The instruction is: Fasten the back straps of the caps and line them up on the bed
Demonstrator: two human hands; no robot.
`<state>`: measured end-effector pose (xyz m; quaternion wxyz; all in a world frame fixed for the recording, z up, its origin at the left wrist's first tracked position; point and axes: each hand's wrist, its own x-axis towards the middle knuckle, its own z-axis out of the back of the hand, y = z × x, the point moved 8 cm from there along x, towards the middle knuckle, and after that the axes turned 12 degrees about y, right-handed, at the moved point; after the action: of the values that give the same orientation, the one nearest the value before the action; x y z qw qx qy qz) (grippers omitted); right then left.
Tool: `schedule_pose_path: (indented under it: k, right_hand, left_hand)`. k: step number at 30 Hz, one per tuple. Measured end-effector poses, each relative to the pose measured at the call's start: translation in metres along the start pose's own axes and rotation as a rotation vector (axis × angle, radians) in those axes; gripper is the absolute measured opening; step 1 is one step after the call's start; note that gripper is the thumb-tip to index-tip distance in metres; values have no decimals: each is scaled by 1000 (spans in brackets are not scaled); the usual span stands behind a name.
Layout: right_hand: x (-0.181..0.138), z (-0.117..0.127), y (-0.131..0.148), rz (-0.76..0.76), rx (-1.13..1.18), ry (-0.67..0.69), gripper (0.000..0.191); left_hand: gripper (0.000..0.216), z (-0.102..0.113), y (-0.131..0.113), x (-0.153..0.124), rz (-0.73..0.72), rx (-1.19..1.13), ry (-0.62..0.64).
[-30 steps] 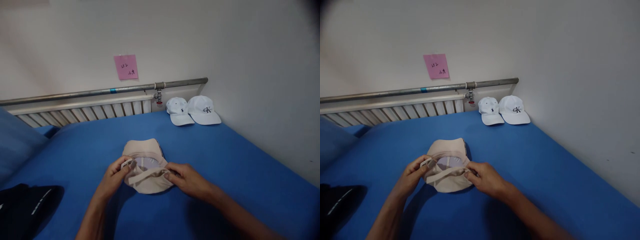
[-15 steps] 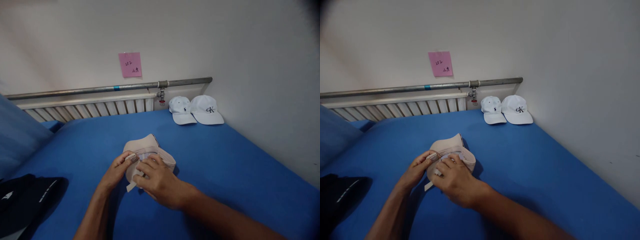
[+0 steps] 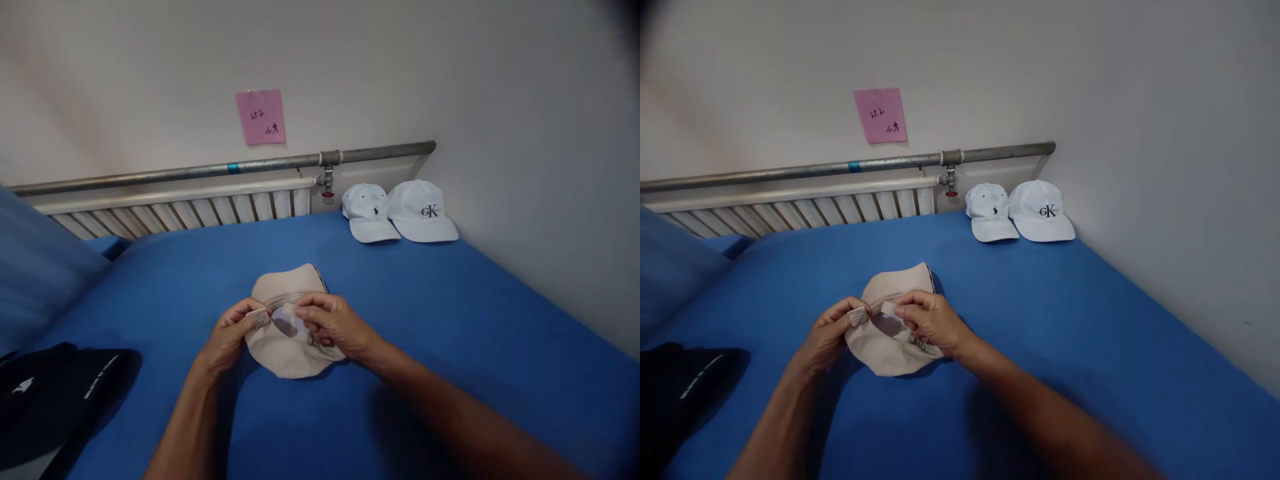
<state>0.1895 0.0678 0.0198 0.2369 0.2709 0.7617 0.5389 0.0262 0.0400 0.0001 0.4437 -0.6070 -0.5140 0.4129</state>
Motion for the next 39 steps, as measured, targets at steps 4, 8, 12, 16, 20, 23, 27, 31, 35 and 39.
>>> schedule_pose_path:
  k: [4, 8, 12, 16, 20, 23, 27, 31, 35, 39]
  right_hand:
    - [6, -3, -14, -26, 173, 54, 20]
    - [7, -10, -13, -20, 188, 133, 19]
    - [7, -16, -14, -32, 159, 153, 13]
    - [8, -20, -16, -48, 88, 141, 11]
    - [9, -21, -21, -65, 56, 151, 11]
    - [9, -20, -24, -74, 74, 147, 11]
    - [7, -22, -24, -83, 76, 149, 12]
    - [5, -23, -24, -99, 70, 160, 13]
    - [4, -22, -21, -70, 49, 153, 12]
    - [3, -19, -20, -76, 0, 121, 11]
  left_hand:
    - [22, 5, 1, 4, -21, 15, -15]
    - [23, 1, 8, 6, 39, -43, 52]
    - [23, -9, 10, 5, 98, -117, 121]
    - [23, -16, 7, 3, 101, -120, 158]
    - [25, -18, 6, 1, 94, -94, 194]
    - [23, -18, 8, 2, 92, -91, 211]
    - [22, -17, 9, 3, 87, -109, 212]
    - [23, -19, 8, 3, 84, -100, 208]
    - [26, -21, 7, 4, 100, -80, 199]
    - [24, -23, 7, 3, 124, -63, 189]
